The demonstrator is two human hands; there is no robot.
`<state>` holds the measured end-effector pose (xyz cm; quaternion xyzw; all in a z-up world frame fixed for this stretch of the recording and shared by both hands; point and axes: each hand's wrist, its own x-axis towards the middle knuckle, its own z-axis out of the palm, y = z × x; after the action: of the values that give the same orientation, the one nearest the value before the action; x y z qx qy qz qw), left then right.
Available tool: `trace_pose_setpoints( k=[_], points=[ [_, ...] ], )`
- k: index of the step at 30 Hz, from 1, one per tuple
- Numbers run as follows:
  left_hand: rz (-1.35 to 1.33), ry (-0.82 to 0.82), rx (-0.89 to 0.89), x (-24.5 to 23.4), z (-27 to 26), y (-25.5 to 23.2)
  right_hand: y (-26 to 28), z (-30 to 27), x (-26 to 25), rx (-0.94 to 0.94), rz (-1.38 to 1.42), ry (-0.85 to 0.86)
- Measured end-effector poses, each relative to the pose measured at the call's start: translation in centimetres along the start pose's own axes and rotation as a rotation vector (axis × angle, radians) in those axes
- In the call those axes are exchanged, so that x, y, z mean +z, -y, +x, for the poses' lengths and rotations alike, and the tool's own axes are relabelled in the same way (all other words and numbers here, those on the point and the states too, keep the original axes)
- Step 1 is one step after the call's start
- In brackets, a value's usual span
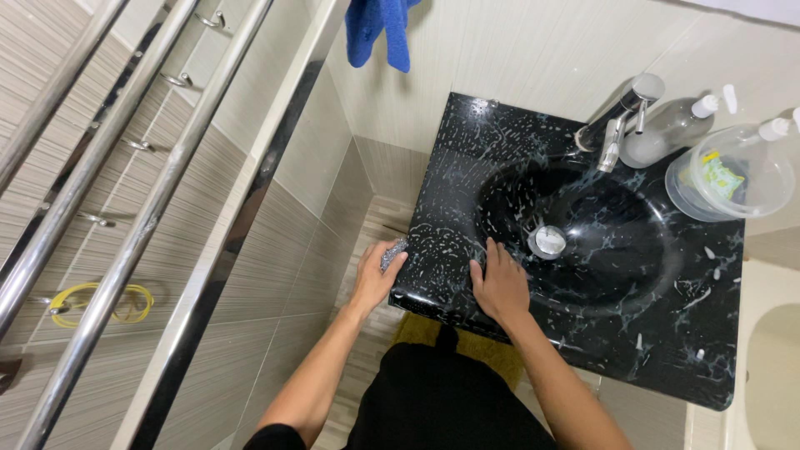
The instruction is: The person scrubs a black marble bathroom sink and countertop using a steel wool pad. They apply soap and water, scrubbing the basin and surrounding surfaces thoroughly. The person then rinses the sink with running water and uses a yellow sponge to wipe the area.
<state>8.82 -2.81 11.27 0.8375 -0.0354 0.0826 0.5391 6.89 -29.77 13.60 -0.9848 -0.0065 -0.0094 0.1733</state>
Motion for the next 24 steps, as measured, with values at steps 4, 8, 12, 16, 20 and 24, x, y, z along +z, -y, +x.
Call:
trace_pose_setpoints(
  k=[4, 8, 12, 16, 20, 24],
  points=[
    [0.037, -0.003, 0.017, 0.4, 0.8, 0.2, -0.3, 2.7, 0.9, 0.022, 0.117, 0.112],
    [0.006, -0.013, -0.011, 2.6, 5.7, 0.0, -0.8, 5.6, 2.4, 0.031, 0.210, 0.155],
    [0.004, 0.023, -0.031, 3.0, 8.1, -0.7, -2.1, 7.4, 3.8, 0.014, 0.280, 0.168],
    [-0.017, 0.108, -0.189, 0.8, 4.3, -1.0, -2.8, 8.8, 5.1, 0.014, 0.334, 0.175],
    [0.029, 0.087, -0.083, 0.1, 1.8, -0.4, -2.8, 10.1, 5.9, 0.058, 0.356, 0.230],
    [0.020, 0.031, -0.075, 2.8, 5.8, 0.9, -2.5, 10.7, 6.0, 0.097, 0.385, 0.248]
  ],
)
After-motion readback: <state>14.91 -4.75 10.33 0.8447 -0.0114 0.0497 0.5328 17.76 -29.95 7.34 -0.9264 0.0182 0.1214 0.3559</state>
